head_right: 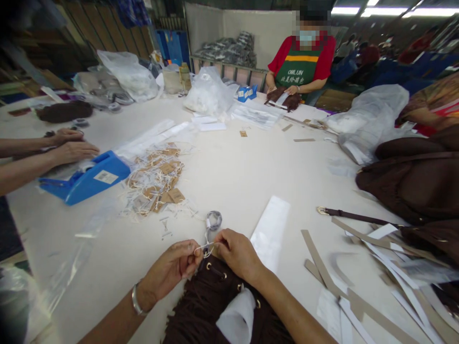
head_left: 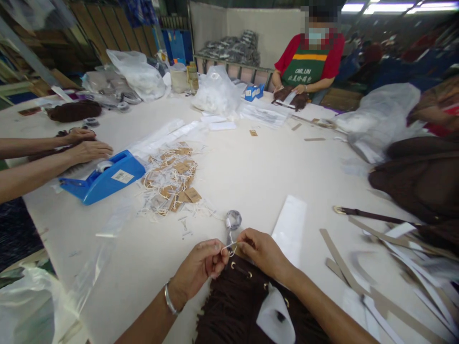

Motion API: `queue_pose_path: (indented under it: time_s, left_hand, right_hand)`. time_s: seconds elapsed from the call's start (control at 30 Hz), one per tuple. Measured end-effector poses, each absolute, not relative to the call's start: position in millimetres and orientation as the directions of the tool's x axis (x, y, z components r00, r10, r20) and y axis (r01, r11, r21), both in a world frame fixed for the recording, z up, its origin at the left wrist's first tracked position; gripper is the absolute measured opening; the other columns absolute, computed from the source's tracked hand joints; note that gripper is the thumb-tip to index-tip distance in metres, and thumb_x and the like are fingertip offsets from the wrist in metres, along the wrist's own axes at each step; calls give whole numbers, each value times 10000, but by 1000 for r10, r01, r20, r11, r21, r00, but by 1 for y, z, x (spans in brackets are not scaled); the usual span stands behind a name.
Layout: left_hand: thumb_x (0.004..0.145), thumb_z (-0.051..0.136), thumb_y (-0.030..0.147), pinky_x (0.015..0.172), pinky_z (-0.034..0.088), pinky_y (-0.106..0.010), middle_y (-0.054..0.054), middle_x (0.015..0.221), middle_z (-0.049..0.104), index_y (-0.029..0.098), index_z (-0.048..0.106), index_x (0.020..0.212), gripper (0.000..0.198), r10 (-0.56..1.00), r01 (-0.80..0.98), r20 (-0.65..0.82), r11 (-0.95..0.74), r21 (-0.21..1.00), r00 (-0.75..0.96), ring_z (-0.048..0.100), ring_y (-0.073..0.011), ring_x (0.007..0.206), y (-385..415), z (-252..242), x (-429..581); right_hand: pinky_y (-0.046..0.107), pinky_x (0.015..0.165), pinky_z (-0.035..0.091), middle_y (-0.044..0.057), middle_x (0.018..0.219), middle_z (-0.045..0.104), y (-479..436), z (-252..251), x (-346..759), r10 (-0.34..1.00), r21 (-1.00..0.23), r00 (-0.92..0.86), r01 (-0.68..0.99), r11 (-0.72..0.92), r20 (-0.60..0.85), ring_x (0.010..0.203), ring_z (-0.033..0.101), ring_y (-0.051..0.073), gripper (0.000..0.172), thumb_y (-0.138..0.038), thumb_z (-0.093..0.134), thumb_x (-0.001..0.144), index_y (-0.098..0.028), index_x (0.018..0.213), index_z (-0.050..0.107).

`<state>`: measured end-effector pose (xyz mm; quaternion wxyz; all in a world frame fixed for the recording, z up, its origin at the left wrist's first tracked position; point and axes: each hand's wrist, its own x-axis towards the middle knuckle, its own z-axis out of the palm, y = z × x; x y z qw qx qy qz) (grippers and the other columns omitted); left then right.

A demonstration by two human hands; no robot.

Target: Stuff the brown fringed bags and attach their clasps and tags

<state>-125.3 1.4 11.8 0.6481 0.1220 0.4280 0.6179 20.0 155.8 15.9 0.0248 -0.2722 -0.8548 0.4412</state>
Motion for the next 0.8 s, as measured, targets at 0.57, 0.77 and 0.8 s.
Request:
queue_pose_path:
  time_s: [0.57, 0.77, 0.8]
  left_hand:
    - [762, 746, 356, 402, 196, -170, -52, 844, 672, 167, 558, 1289, 590, 907, -567, -409, 285, 773, -102, 345, 1, 422, 7, 2, -137]
    - [706, 776, 352, 474, 335, -188, -115, 1141, 640, 164, 620, 1205, 556, 849, -465, -427, 255, 848, -312, 457, -25, 513, 10, 7, -127]
    - [706, 772, 348, 479, 348, -190, -121, 1179, 629, 170, 611, 1221, 568, 851, -434, -416, 259, 863, -319, 469, -29, 517, 10, 7, -126]
  right_hand:
    - [263, 655, 345, 34, 885, 595, 175, 26, 29, 273, -430, -899, 408, 806, -341, 821, 549, 178, 81, -169, 589, 783, -200, 858, 591]
    - [250, 585, 305, 36, 812, 620, 165, 34, 36, 306, -560, -865, 493, 666, -399, 686, 542, 152, 76, -232, 545, 840, -191, 894, 579]
    - [247, 578, 303, 27, 780, 622, 164, 34, 37, 320, -581, -854, 515, 631, -410, 673, 539, 152, 79, -224, 543, 836, -193, 900, 576]
